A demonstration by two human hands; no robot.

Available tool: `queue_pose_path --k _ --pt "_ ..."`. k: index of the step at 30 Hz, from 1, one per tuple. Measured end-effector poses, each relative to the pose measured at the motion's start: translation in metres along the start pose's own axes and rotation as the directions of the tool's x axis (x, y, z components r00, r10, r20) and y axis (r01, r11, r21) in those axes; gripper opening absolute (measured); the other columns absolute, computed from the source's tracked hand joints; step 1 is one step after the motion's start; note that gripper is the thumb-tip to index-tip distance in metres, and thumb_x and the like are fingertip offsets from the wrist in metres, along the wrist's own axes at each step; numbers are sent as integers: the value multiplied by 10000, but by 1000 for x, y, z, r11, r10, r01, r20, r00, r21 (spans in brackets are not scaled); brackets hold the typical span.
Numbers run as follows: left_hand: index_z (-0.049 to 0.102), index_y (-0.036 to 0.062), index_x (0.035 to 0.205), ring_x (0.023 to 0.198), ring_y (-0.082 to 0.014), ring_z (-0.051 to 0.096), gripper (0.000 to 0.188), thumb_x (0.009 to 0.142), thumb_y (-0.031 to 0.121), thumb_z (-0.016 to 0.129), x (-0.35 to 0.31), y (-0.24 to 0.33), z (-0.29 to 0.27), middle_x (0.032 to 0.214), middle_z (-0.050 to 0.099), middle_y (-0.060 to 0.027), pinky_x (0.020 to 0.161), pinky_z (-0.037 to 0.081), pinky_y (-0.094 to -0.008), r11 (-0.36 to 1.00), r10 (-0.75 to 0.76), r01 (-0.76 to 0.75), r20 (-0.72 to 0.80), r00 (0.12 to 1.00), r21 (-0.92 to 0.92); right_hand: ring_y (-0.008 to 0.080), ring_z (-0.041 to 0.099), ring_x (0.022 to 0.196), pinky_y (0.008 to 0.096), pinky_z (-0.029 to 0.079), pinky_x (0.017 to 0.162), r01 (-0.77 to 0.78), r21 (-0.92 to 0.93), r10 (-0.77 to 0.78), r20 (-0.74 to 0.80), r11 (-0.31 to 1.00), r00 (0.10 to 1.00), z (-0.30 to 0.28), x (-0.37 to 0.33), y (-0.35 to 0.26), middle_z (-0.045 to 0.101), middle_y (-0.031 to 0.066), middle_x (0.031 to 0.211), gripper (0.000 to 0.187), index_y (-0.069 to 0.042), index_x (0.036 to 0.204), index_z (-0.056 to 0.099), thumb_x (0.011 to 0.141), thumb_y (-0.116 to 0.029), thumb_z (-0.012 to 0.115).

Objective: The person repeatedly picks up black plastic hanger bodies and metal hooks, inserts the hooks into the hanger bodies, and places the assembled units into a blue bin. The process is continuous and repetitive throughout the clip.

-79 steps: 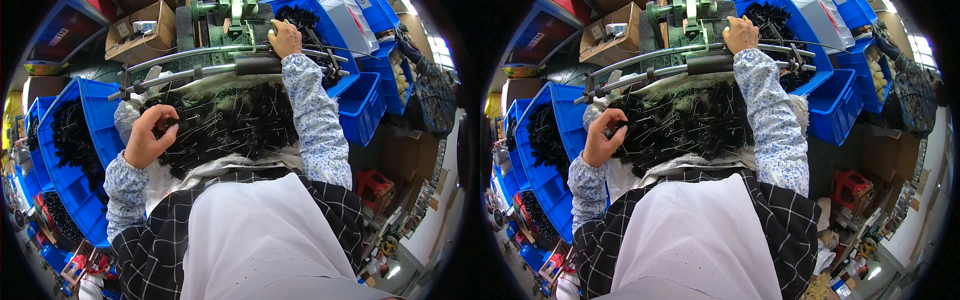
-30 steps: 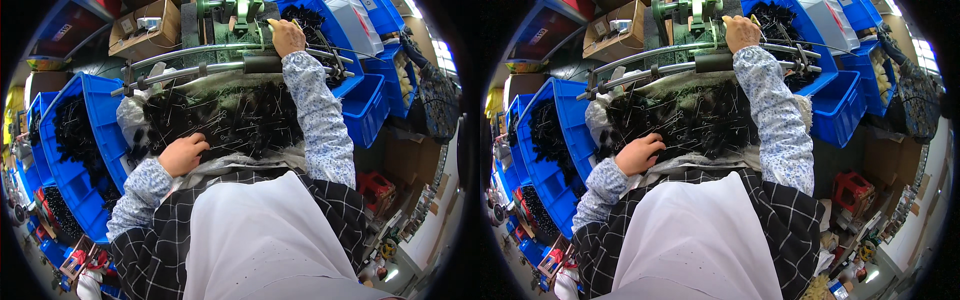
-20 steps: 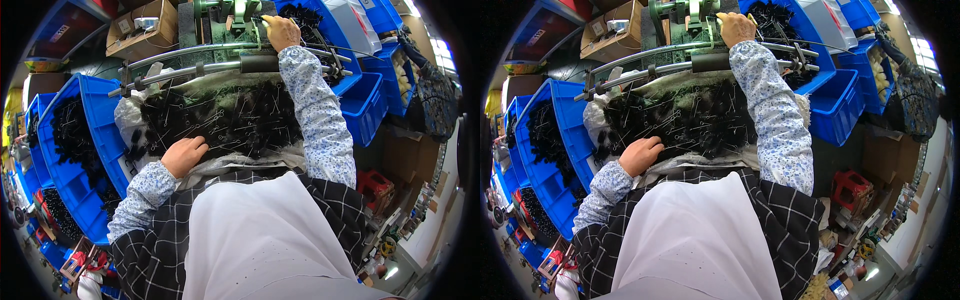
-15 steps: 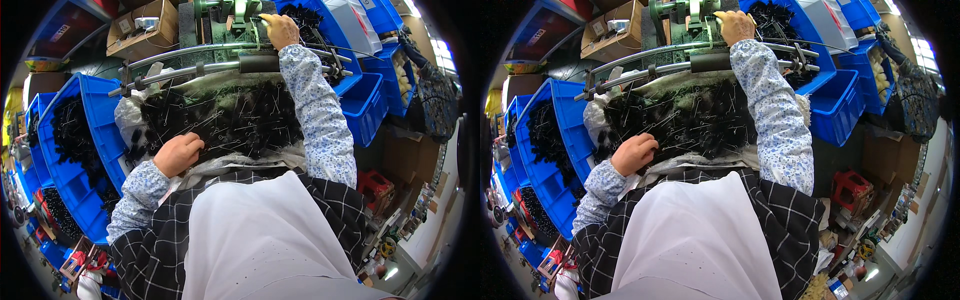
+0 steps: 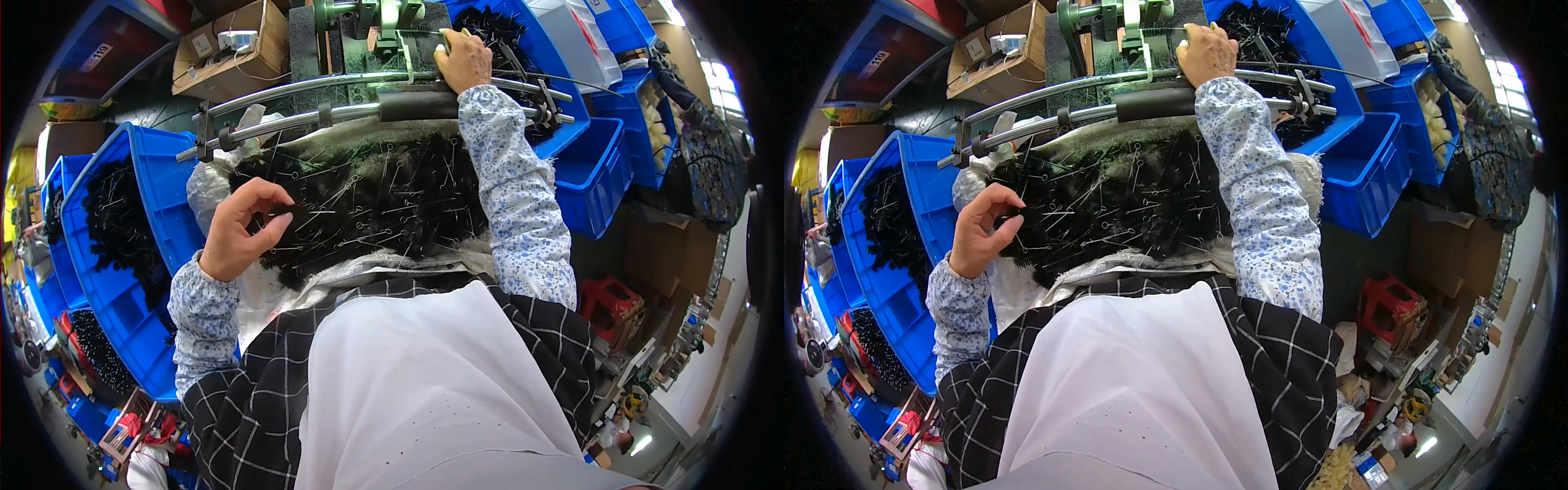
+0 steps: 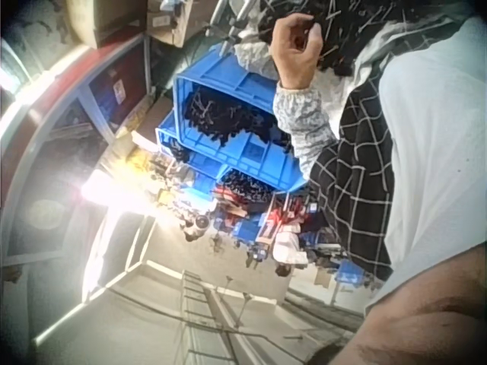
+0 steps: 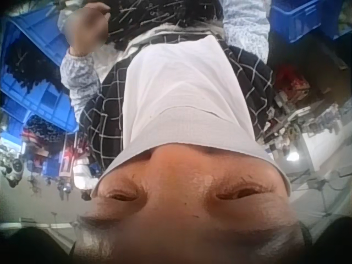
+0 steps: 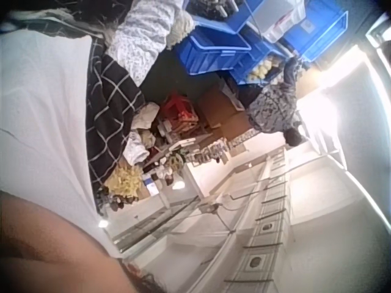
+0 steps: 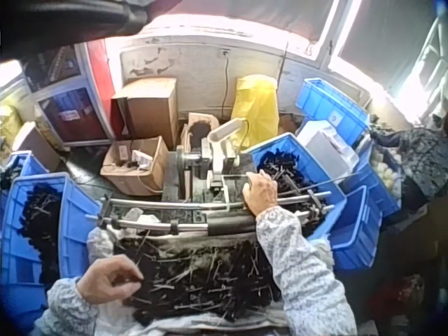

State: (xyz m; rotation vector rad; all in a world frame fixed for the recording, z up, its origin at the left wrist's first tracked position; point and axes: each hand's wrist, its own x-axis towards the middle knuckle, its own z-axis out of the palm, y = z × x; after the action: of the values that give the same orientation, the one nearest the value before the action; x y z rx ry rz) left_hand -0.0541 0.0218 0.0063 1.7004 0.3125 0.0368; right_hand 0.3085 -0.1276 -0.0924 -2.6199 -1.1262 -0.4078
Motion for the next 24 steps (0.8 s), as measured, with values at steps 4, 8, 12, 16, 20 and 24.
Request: queue_pose_path --k 4,8,12,16,20,24 --pt "548 8 983 840 -96 524 214 777 -6 604 3 5 0 910 521 -26 770 433 -228 1000 4 -4 -24 1000 -18 311 546 1053 433 417 831 22 -23 -22 12 999 1000 2 3 -33 641 106 1007 342 -94 1051 621 747 -246 582" --pt "546 8 987 876 -107 527 218 778 -16 605 9 9 4 936 524 -32 808 430 -236 999 46 -46 -29 999 -10 242 588 851 409 425 735 93 -49 -98 -111 994 989 8 7 -62 644 61 800 140 -96 802 622 754 -221 580" --pt "543 7 998 909 -122 533 228 782 -35 603 13 9 5 969 533 -43 842 425 -240 995 96 -96 -45 994 -2 234 591 877 416 417 740 77 -62 -83 -105 995 991 1 5 -55 651 60 823 148 -106 826 631 748 -223 584" --pt "534 -3 1019 958 -125 534 238 794 -59 587 10 0 1 1005 542 -50 869 420 -248 990 130 -134 -84 988 -44 247 603 910 421 423 753 81 -100 -94 -139 992 986 -2 2 -15 664 53 849 196 -130 898 652 742 -238 602" --pt "514 -8 1036 1044 -162 514 253 804 -102 551 15 -9 2 1085 519 -92 914 411 -280 983 142 -147 -55 988 -112 282 610 898 462 448 734 -8 -136 25 126 991 992 -15 12 17 655 87 920 233 -200 956 666 788 -303 543" --pt "510 4 1025 1001 -121 517 237 813 -80 570 36 -8 15 1051 514 -59 889 421 -255 983 141 -143 -28 990 -111 314 611 889 440 476 772 -37 -76 54 231 996 971 -13 32 56 642 78 1007 277 -242 1062 635 841 -300 479"
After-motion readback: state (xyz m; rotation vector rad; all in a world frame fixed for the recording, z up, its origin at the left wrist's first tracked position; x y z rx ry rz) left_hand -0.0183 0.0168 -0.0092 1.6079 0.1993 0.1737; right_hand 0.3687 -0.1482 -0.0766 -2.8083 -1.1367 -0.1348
